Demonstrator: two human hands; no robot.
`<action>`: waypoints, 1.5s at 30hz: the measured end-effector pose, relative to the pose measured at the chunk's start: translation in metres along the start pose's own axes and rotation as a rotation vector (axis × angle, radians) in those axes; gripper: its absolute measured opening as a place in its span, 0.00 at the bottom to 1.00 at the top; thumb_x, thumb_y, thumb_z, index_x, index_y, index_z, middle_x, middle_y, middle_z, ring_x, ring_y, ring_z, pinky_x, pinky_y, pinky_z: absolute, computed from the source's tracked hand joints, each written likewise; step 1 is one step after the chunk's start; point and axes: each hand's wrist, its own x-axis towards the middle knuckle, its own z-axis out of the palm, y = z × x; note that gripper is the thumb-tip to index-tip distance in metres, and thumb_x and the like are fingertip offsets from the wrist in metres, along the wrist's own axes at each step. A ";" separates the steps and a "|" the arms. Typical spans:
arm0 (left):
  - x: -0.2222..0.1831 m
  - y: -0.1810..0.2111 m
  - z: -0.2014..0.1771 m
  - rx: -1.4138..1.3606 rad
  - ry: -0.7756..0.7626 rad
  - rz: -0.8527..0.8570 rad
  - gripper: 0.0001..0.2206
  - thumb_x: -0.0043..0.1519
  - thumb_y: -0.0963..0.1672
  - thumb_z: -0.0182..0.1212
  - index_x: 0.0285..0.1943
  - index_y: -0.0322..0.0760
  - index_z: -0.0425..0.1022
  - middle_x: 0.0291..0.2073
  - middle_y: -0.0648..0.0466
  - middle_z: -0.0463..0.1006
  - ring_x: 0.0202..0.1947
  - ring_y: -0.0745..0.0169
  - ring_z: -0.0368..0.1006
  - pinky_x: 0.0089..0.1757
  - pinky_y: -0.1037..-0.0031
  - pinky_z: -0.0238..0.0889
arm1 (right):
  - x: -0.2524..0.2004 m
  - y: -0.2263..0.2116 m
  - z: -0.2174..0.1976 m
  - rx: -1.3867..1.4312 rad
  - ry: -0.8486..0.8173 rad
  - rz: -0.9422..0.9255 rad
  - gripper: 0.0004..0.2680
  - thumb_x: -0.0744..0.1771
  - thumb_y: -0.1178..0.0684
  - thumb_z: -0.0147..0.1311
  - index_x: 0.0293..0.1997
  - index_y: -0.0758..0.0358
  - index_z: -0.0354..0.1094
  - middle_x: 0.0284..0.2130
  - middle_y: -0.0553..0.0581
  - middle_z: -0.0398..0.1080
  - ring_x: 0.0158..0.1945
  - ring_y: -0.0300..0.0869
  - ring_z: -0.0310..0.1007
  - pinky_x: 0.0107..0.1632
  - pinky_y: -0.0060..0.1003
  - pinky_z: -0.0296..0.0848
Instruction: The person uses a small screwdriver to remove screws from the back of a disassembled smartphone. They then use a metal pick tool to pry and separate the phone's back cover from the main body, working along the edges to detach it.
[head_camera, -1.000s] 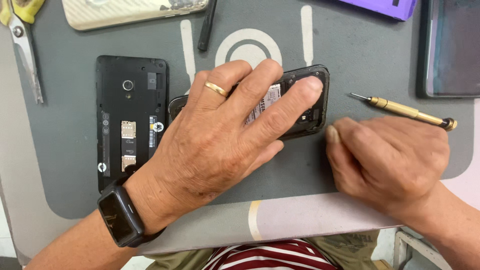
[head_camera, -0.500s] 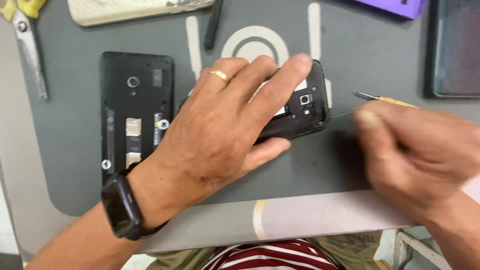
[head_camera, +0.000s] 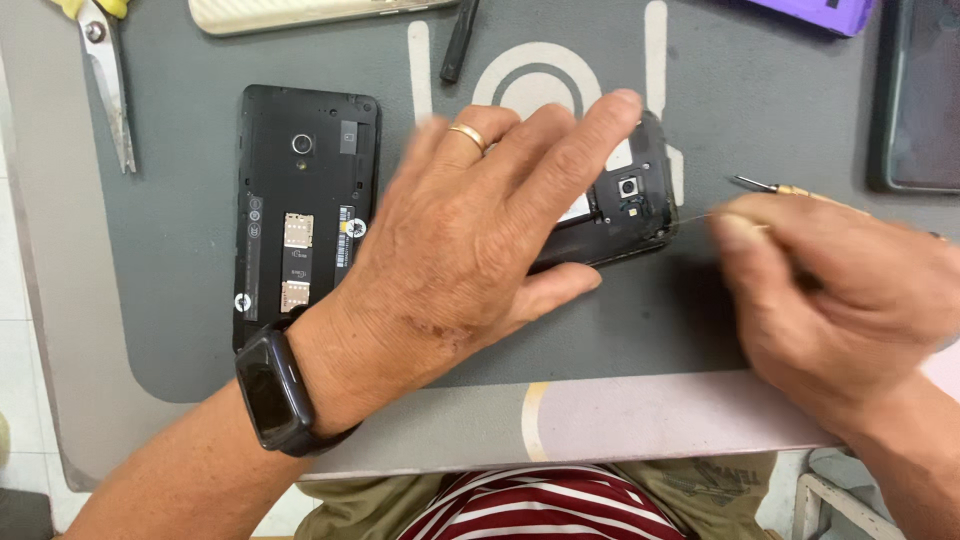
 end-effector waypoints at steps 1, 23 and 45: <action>0.000 -0.001 0.002 0.000 0.003 0.001 0.57 0.48 0.64 0.88 0.78 0.44 0.54 0.58 0.60 0.74 0.52 0.55 0.69 0.46 0.63 0.64 | 0.005 -0.003 0.002 -0.002 0.002 -0.001 0.07 0.74 0.66 0.54 0.40 0.74 0.76 0.28 0.61 0.71 0.28 0.47 0.63 0.36 0.41 0.59; 0.002 -0.001 0.003 -0.019 0.025 -0.019 0.53 0.48 0.63 0.85 0.76 0.44 0.56 0.54 0.60 0.75 0.48 0.52 0.71 0.47 0.62 0.62 | 0.015 -0.005 0.015 -0.125 -0.064 -0.193 0.05 0.74 0.64 0.58 0.41 0.65 0.77 0.21 0.54 0.64 0.23 0.45 0.61 0.30 0.39 0.56; 0.000 -0.002 0.009 -0.159 0.023 -0.026 0.51 0.51 0.57 0.87 0.77 0.42 0.55 0.58 0.56 0.75 0.50 0.50 0.68 0.51 0.59 0.64 | 0.023 -0.008 0.015 0.004 -0.095 -0.423 0.03 0.70 0.62 0.56 0.42 0.73 0.73 0.22 0.60 0.68 0.22 0.51 0.66 0.27 0.45 0.62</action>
